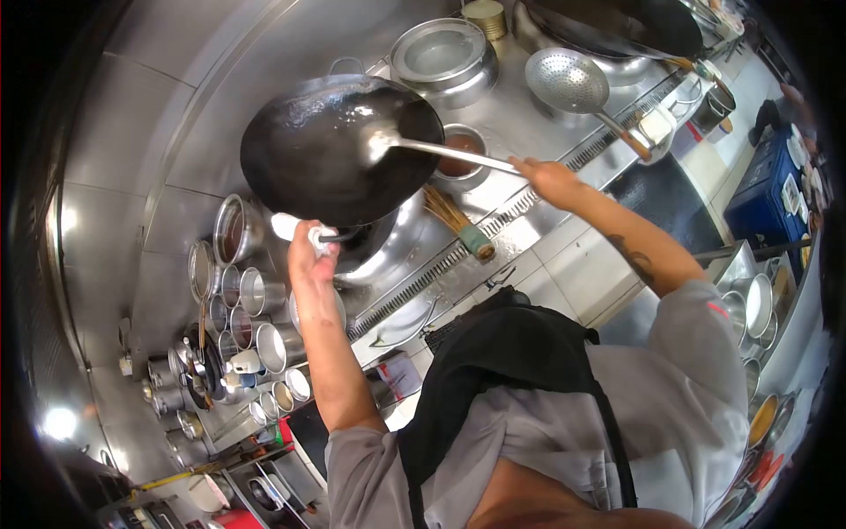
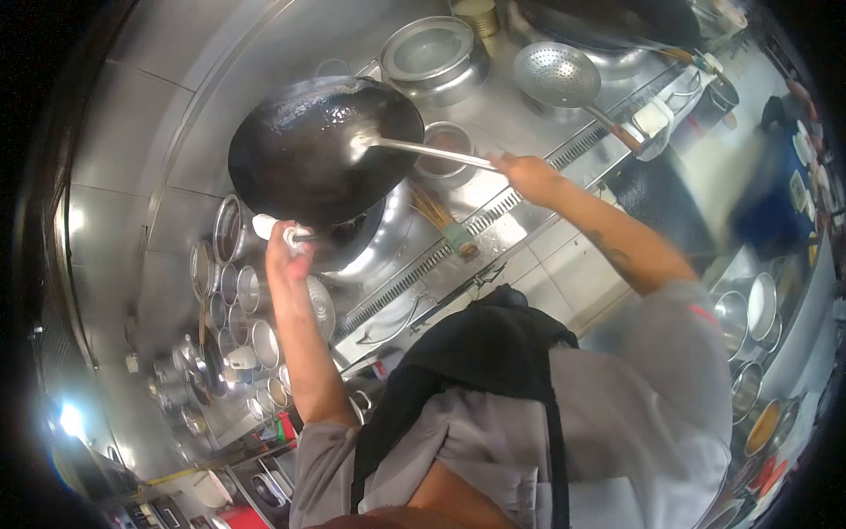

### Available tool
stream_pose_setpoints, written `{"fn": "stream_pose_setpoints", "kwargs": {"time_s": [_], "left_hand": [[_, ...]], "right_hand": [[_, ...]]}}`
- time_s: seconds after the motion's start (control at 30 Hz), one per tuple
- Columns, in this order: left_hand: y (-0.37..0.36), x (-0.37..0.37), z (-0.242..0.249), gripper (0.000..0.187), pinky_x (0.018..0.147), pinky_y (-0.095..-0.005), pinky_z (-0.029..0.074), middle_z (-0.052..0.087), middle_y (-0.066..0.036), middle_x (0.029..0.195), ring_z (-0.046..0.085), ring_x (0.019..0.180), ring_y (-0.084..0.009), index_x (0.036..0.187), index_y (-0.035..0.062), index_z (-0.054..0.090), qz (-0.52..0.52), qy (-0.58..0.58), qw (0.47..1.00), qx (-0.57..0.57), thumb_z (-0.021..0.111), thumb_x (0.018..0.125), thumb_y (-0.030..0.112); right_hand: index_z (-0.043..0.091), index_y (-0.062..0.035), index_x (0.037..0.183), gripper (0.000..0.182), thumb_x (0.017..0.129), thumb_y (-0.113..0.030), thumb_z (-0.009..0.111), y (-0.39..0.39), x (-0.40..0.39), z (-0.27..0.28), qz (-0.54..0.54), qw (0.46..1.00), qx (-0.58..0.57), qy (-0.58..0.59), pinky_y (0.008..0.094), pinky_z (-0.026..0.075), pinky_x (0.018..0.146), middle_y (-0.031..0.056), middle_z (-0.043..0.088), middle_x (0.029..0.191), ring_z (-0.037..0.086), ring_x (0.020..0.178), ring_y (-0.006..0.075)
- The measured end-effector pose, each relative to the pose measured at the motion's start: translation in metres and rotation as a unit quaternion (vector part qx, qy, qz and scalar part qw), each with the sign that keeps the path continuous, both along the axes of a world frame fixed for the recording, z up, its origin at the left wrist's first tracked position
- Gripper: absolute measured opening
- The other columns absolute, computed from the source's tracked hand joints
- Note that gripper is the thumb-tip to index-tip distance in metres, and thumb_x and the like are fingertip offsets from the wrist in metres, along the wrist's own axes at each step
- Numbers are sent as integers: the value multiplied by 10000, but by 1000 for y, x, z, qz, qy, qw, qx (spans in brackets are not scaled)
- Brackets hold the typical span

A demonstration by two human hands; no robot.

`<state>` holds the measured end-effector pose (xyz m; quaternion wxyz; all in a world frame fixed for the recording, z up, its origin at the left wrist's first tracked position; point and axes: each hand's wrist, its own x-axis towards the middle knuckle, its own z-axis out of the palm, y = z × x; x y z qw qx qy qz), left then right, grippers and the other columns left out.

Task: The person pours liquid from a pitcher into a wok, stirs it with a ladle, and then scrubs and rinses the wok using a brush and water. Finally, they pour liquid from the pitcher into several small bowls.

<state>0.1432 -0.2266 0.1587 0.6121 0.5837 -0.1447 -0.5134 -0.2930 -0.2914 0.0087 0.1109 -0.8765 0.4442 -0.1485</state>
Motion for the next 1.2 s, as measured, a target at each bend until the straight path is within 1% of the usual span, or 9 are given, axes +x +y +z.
{"fn": "stream_pose_setpoints", "kwargs": {"time_s": [0.3,0.43,0.53,0.63,0.67,0.73,0.9,1.03,1.2], "left_hand": [[-8,17,-22,107,419,-287,385,551,-83,690,573,564,-205,880,47,521,24,10,1000,-3,581,806,94],[-8,20,-27,89,415,-288,381,552,-81,683,566,551,-197,862,45,527,14,-1,1000,6,578,810,96],[-6,24,-31,80,412,-288,378,554,-83,681,564,547,-196,849,38,535,2,-7,1000,-4,574,813,99],[-2,22,-27,83,411,-286,377,558,-84,680,563,544,-196,847,31,541,2,-17,1000,-5,574,816,101],[-1,20,-25,85,411,-286,377,560,-84,680,563,543,-196,848,29,543,3,-21,1000,-3,574,817,102],[3,16,-19,90,411,-285,377,561,-85,677,568,546,-197,852,27,544,7,-13,1000,-4,578,817,104],[13,18,-14,94,411,-281,376,565,-87,685,584,558,-205,860,29,548,0,12,1000,0,583,819,107],[12,16,-14,80,413,-281,376,564,-87,686,588,562,-208,856,36,544,16,30,999,-20,579,824,99],[8,21,-21,70,414,-288,373,556,-76,675,573,549,-190,851,46,543,42,36,998,-16,586,817,90]], "right_hand": [[362,-88,1426,641,810,13,509,8,-106,35,-49,986,-10,160,434,537,771,161,562,1073,644,875,350],[401,-86,1410,594,833,27,484,12,-119,53,-56,964,-117,232,405,535,750,153,580,1041,644,831,328],[403,-94,1413,611,822,38,484,15,-110,82,-99,965,-63,236,400,542,768,150,579,1047,647,846,321],[400,-84,1412,612,819,38,487,-6,-98,73,-56,974,-145,162,404,545,765,161,580,1051,648,855,322],[389,-79,1415,606,827,29,482,-13,-89,72,-57,977,-125,164,405,544,785,170,575,1073,644,891,327],[367,-68,1421,594,842,12,473,-24,-41,85,-58,981,-83,165,408,541,824,187,565,1116,637,964,337],[378,-50,1412,538,878,-1,422,-40,44,55,-51,994,-48,81,420,528,829,219,559,1127,622,988,357],[337,-77,1440,588,867,13,430,-20,16,13,-38,996,-18,73,442,497,876,234,555,1131,593,1029,393],[295,-70,1459,702,794,74,466,24,-59,13,-74,986,0,148,440,508,846,228,529,1154,604,979,385]]}}
